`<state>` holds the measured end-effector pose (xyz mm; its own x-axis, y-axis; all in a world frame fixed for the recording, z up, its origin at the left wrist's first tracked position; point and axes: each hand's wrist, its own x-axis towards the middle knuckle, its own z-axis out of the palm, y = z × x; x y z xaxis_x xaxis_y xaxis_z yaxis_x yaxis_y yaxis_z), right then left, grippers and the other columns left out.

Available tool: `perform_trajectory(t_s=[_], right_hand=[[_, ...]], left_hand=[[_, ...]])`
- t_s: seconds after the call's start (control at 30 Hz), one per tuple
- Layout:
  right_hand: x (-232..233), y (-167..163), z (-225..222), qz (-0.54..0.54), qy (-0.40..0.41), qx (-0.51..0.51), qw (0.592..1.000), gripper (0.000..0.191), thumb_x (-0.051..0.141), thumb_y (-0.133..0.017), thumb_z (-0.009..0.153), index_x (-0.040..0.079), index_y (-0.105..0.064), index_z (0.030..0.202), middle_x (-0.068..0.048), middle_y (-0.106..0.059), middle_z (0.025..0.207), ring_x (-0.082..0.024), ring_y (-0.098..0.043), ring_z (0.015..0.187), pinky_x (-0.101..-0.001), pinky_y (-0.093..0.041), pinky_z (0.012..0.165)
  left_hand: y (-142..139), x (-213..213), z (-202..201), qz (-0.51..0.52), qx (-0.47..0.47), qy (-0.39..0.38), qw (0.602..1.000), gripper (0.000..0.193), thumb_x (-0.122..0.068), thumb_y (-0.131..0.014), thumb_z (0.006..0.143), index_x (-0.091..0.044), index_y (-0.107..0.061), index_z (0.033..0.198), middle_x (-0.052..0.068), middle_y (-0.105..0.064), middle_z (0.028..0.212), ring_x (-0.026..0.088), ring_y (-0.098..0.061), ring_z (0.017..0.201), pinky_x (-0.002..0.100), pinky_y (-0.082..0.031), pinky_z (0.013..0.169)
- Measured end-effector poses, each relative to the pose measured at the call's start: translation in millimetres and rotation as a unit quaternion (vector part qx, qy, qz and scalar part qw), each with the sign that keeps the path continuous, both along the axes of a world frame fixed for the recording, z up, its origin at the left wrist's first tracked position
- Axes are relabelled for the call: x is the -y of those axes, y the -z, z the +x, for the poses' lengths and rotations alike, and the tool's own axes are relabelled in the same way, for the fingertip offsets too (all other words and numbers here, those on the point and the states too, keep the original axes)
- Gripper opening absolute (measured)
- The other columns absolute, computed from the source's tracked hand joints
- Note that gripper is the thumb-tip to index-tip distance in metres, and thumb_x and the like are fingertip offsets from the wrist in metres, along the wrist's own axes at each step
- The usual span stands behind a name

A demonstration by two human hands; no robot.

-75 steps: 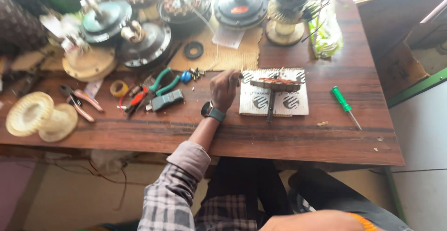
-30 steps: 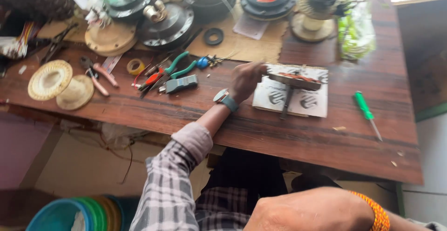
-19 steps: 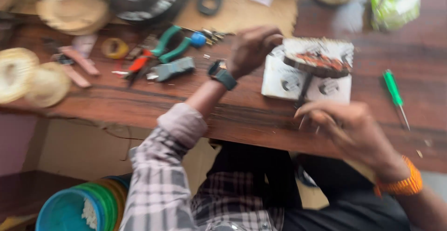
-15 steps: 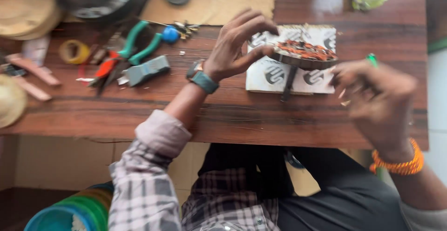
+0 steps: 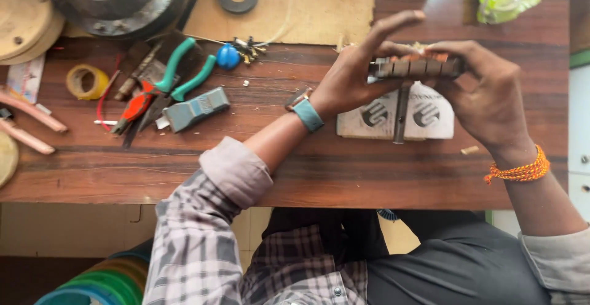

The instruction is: The person works on an electric motor armature at a workbench, holding the rotor and using a screwdriver to adjust and reposition components on it. They turn the armature over, fit parts onto the shaft, and set the assembled armature down on a notebook on the bench.

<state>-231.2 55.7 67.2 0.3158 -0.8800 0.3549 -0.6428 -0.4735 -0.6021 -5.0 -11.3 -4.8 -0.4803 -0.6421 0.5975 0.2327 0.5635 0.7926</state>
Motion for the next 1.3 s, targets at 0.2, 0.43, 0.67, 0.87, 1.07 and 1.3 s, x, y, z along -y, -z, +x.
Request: perform_trajectory(t_s=[0.2, 0.43, 0.67, 0.87, 1.07, 1.3], right_hand=[[42, -3, 23, 0.137, 0.021, 0.187, 0.972, 0.032, 0.001, -0.073, 0.101, -0.003, -0.064, 0.131, -0.008, -0.072, 0.118, -0.012, -0.069, 0.109, -0.0263, -0.058, 0.097], [60, 6, 34, 0.198, 0.004, 0.331, 0.922, 0.039, 0.001, -0.070, 0.104, -0.003, -0.057, 0.141, -0.006, -0.067, 0.128, -0.010, -0.063, 0.119, -0.0244, -0.052, 0.107], [57, 8, 32, 0.205, 0.018, 0.329, 0.922, 0.037, 0.002, -0.068, 0.104, -0.002, -0.057, 0.139, -0.006, -0.067, 0.126, -0.011, -0.063, 0.117, -0.0256, -0.053, 0.105], [48, 2, 31, 0.075, 0.031, 0.160, 0.984, 0.040, 0.003, -0.071, 0.108, -0.001, -0.054, 0.144, -0.012, -0.064, 0.134, -0.017, -0.064, 0.126, -0.0302, -0.055, 0.110], [43, -3, 29, 0.049, -0.027, 0.189, 0.980, 0.043, 0.002, -0.069, 0.108, 0.000, -0.047, 0.145, -0.016, -0.058, 0.146, -0.023, -0.061, 0.136, -0.0356, -0.053, 0.124], [38, -17, 36, -0.064, -0.031, -0.003, 0.997, 0.049, -0.001, -0.073, 0.097, 0.003, -0.057, 0.143, -0.020, -0.054, 0.152, -0.033, -0.060, 0.138, -0.0384, -0.054, 0.115]], left_hand=[[11, 26, 3, 0.125, -0.048, -0.056, 0.989, 0.056, -0.008, -0.086, 0.091, -0.007, -0.058, 0.140, 0.007, -0.070, 0.126, 0.012, -0.068, 0.113, 0.031, -0.061, 0.102], [22, 38, 5, 0.281, -0.094, -0.036, 0.954, 0.056, -0.018, -0.085, 0.088, -0.002, -0.059, 0.135, 0.006, -0.073, 0.117, 0.011, -0.070, 0.103, 0.029, -0.063, 0.088], [17, 34, 5, 0.257, -0.054, -0.076, 0.962, 0.048, -0.023, -0.085, 0.087, -0.003, -0.065, 0.126, 0.003, -0.074, 0.109, 0.010, -0.070, 0.099, 0.027, -0.063, 0.085], [16, 28, 3, 0.223, -0.046, -0.090, 0.970, 0.048, -0.023, -0.085, 0.087, -0.003, -0.065, 0.125, 0.004, -0.074, 0.109, 0.011, -0.072, 0.098, 0.027, -0.064, 0.085], [17, 28, 4, 0.269, -0.074, -0.071, 0.958, 0.044, -0.018, -0.082, 0.089, -0.003, -0.063, 0.125, 0.006, -0.075, 0.109, 0.012, -0.073, 0.096, 0.027, -0.063, 0.082], [17, 27, 4, 0.248, -0.070, -0.086, 0.962, 0.046, -0.018, -0.082, 0.089, -0.003, -0.062, 0.127, 0.006, -0.074, 0.110, 0.012, -0.072, 0.099, 0.028, -0.063, 0.086]])
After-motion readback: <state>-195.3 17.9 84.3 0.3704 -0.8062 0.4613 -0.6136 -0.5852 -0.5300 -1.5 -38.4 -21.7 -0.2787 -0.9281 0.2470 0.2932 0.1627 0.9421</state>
